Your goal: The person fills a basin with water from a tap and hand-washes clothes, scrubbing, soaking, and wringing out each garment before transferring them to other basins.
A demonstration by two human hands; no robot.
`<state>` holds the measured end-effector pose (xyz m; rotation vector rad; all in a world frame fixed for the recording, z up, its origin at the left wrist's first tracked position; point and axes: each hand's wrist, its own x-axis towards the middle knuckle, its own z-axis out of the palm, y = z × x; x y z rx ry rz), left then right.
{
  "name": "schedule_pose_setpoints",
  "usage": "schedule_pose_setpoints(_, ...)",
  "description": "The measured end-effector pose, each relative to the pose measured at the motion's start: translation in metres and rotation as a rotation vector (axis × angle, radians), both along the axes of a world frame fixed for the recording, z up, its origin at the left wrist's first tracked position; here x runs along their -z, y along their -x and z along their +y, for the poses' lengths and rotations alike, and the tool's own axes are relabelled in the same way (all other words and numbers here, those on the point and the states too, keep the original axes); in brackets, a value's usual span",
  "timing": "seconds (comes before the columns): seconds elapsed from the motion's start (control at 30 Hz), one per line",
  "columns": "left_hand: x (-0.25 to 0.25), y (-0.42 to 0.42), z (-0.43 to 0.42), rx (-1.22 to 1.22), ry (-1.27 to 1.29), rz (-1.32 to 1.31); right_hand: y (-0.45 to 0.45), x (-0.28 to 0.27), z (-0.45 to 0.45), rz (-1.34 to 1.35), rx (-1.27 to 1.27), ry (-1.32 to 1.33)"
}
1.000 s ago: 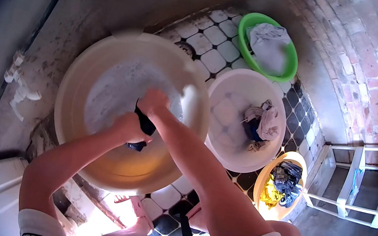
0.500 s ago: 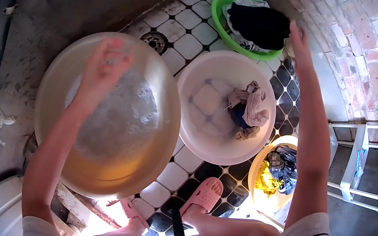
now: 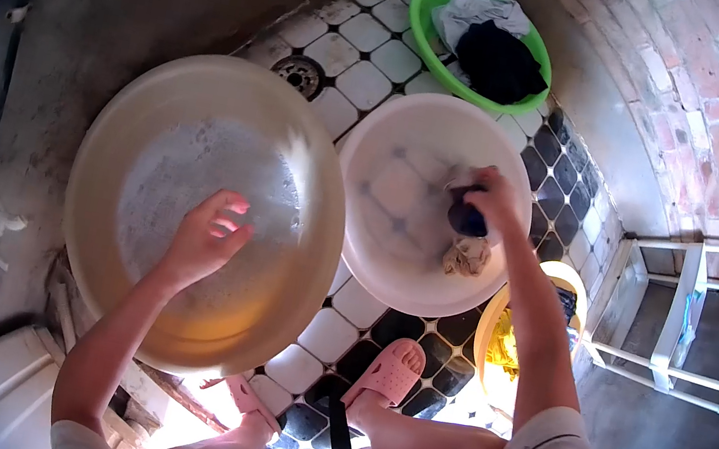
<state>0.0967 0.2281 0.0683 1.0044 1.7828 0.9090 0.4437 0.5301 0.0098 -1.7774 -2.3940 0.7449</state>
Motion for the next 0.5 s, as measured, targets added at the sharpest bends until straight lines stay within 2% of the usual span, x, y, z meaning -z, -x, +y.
schedule_pose_setpoints(0.03,0.004,0.003,-0.002,-0.011,-0.008,-0.031,-0.011,-0.003,0.015,0.296,0.073,0.246)
schedule_pose_setpoints(0.07,0.007,0.005,-0.004,-0.019,-0.014,-0.065,0.011,-0.054,-0.002,0.5,0.28,0.326)
schedule_pose_setpoints(0.1,0.007,0.004,-0.005,-0.025,0.005,-0.132,0.025,-0.094,-0.017,0.716,0.353,0.316)
schedule_pose_setpoints(0.13,0.003,0.001,-0.003,-0.028,0.02,-0.195,0.017,-0.104,-0.006,0.878,0.398,0.511)
schedule_pose_setpoints(0.17,-0.003,-0.002,0.003,-0.029,0.032,-0.255,0.041,-0.157,-0.029,1.02,0.327,0.657)
schedule_pose_setpoints(0.23,-0.016,-0.017,0.019,0.011,-0.042,-0.506,0.069,-0.208,-0.051,1.165,0.251,0.658)
schedule_pose_setpoints(0.27,-0.023,-0.022,0.025,0.032,-0.081,-0.631,0.089,-0.228,-0.061,1.196,0.168,0.735)
schedule_pose_setpoints(0.3,-0.03,-0.024,0.031,0.012,-0.223,-0.911,0.117,-0.253,-0.085,1.146,0.137,0.747)
schedule_pose_setpoints(0.37,-0.043,-0.023,0.038,-0.023,-0.517,-1.467,0.16,-0.26,-0.112,0.993,-0.104,0.751)
schedule_pose_setpoints(0.4,-0.051,-0.017,0.034,-0.139,-0.461,-1.502,0.18,-0.244,-0.124,0.843,-0.165,0.618)
schedule_pose_setpoints(0.43,-0.06,-0.005,0.024,-0.256,-0.398,-1.534,0.193,-0.233,-0.129,0.776,-0.297,0.784)
schedule_pose_setpoints(0.47,-0.061,0.006,0.014,-0.372,-0.33,-1.56,0.2,-0.219,-0.126,0.62,-0.496,0.794)
schedule_pose_setpoints(0.5,-0.05,0.019,0.002,-0.448,-0.214,-1.305,0.199,-0.204,-0.118,0.617,-0.48,0.813)
